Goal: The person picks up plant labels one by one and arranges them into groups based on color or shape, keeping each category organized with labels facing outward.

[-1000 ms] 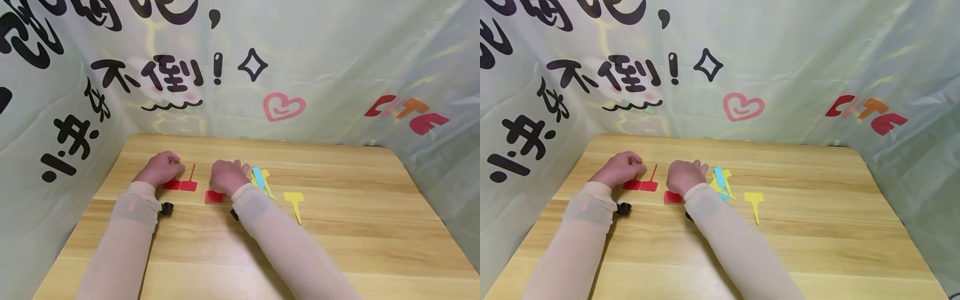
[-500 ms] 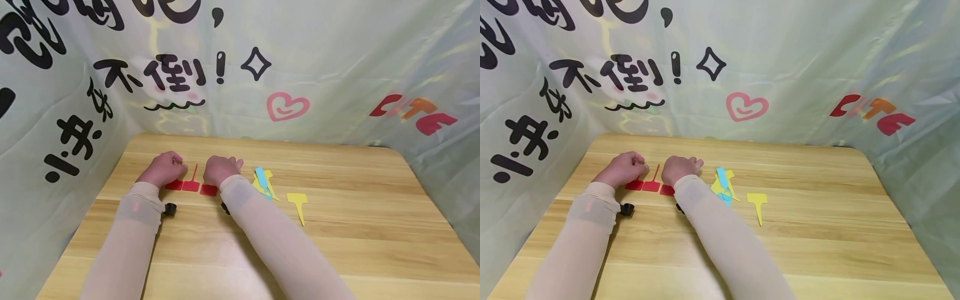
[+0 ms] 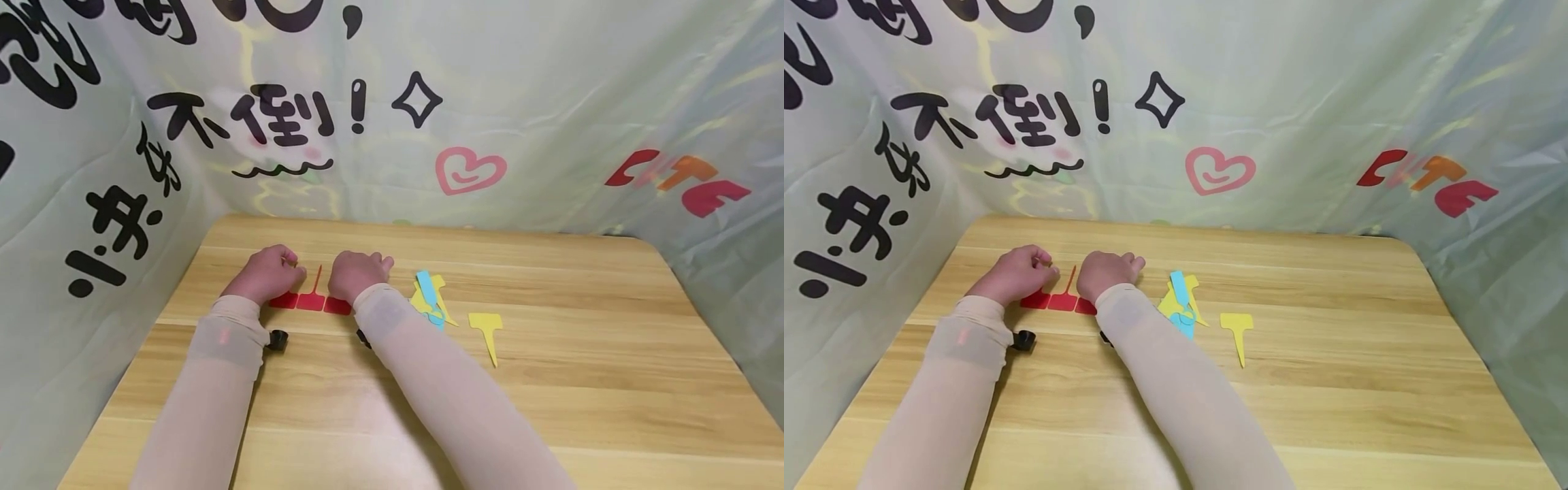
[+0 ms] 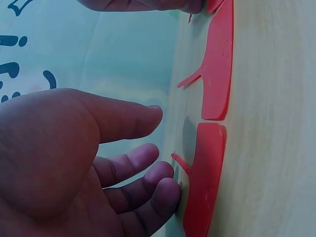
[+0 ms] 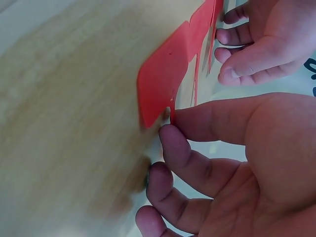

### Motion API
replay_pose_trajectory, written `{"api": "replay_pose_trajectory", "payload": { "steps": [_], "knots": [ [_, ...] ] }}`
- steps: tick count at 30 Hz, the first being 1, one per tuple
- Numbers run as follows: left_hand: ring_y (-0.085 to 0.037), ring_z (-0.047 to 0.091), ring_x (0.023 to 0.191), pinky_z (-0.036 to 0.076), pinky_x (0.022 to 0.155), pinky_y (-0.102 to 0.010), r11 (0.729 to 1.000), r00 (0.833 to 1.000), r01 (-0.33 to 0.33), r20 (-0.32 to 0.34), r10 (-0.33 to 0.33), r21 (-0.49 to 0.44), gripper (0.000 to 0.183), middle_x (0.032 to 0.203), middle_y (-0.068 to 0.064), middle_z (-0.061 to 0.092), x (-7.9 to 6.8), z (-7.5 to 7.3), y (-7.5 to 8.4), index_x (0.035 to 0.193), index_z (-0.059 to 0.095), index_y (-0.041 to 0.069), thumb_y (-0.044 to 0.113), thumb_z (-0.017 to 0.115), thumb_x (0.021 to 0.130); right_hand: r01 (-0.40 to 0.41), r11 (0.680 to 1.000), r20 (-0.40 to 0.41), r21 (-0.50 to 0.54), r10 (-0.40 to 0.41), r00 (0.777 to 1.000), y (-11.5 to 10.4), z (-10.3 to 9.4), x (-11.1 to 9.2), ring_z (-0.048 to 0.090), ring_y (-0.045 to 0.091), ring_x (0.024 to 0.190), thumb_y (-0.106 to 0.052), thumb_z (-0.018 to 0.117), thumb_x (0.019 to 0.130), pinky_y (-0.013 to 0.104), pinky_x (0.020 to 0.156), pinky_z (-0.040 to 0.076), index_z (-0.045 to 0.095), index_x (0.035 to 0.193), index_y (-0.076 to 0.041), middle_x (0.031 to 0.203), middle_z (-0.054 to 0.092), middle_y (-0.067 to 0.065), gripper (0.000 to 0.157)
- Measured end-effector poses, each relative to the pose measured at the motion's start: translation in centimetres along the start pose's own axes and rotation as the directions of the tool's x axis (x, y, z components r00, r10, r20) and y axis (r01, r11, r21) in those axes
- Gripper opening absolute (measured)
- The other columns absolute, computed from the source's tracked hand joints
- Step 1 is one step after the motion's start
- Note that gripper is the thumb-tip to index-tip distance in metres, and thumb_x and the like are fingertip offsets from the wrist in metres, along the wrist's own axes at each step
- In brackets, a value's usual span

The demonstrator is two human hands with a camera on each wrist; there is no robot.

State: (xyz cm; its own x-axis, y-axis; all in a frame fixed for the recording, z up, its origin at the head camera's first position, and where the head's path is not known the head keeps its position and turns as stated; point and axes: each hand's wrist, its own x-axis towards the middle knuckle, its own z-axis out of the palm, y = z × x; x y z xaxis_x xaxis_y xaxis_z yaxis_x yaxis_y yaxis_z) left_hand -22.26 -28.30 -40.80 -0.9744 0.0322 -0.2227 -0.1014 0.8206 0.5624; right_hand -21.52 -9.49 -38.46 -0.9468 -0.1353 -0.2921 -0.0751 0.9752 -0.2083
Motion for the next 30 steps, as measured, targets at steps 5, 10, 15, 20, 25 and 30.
{"api": "replay_pose_trajectory", "payload": {
  "steps": [5,10,15,20,25,30],
  "knots": [
    [-0.034,0.055,0.107,0.046,0.095,-0.051,1.000,1.000,0.007,0.002,-0.007,0.000,0.043,0.119,-0.017,0.059,0.0,0.0,0.0,0.124,0.057,0.006,0.037,0.063,0.096,0.000,1.000,-0.004,-0.004,0.000,1.000,-0.1,0.1,-0.1,0.048,0.030,0.092,-0.027,0.064,0.090,0.051,0.087,0.026,0.068,0.076,-0.024,0.076,0.064,-0.001,0.015],
    [-0.034,0.055,0.107,0.047,0.094,-0.050,1.000,1.000,0.003,0.002,-0.003,0.001,0.044,0.118,-0.017,0.059,0.0,0.0,0.0,0.124,0.057,0.005,0.038,0.063,0.095,0.004,1.000,-0.008,-0.005,-0.004,1.000,-0.2,0.1,-0.1,0.048,0.030,0.092,-0.028,0.064,0.090,0.051,0.088,0.026,0.069,0.075,-0.024,0.076,0.064,-0.001,0.016],
    [-0.033,0.055,0.102,0.047,0.090,-0.048,1.000,1.000,0.013,0.005,-0.013,-0.003,0.042,0.113,-0.016,0.060,0.0,-0.1,0.0,0.123,0.057,0.006,0.037,0.064,0.095,0.004,1.000,-0.013,0.005,-0.004,1.000,-0.2,0.2,-0.2,0.048,0.029,0.092,-0.029,0.064,0.090,0.051,0.088,0.026,0.068,0.073,-0.023,0.074,0.064,0.000,0.018],
    [-0.034,0.055,0.106,0.047,0.093,-0.050,1.000,1.000,0.017,0.003,-0.017,-0.001,0.043,0.118,-0.017,0.060,0.0,0.0,0.0,0.123,0.057,0.006,0.037,0.064,0.095,0.015,1.000,-0.016,0.021,-0.015,1.000,0.0,0.2,-0.3,0.048,0.029,0.092,-0.028,0.065,0.089,0.051,0.088,0.026,0.068,0.072,-0.022,0.073,0.064,0.000,0.019],
    [-0.035,0.054,0.110,0.046,0.097,-0.052,1.000,1.000,0.024,0.002,-0.024,-0.008,0.043,0.124,-0.017,0.058,-0.2,0.0,0.1,0.125,0.057,0.006,0.037,0.064,0.095,0.027,0.999,-0.030,0.022,-0.026,0.999,0.3,0.1,-0.5,0.048,0.029,0.091,-0.028,0.065,0.088,0.051,0.087,0.025,0.067,0.071,-0.022,0.073,0.064,0.000,0.018],
    [-0.035,0.053,0.112,0.046,0.098,-0.053,1.000,1.000,0.025,0.000,-0.025,-0.009,0.044,0.126,-0.017,0.058,-0.2,0.0,0.1,0.125,0.057,0.006,0.036,0.064,0.095,0.019,0.999,-0.045,0.039,-0.017,0.999,0.8,-0.4,-0.8,0.049,0.028,0.089,-0.026,0.064,0.087,0.051,0.085,0.025,0.066,0.072,-0.022,0.073,0.063,0.001,0.015]
  ]
}}
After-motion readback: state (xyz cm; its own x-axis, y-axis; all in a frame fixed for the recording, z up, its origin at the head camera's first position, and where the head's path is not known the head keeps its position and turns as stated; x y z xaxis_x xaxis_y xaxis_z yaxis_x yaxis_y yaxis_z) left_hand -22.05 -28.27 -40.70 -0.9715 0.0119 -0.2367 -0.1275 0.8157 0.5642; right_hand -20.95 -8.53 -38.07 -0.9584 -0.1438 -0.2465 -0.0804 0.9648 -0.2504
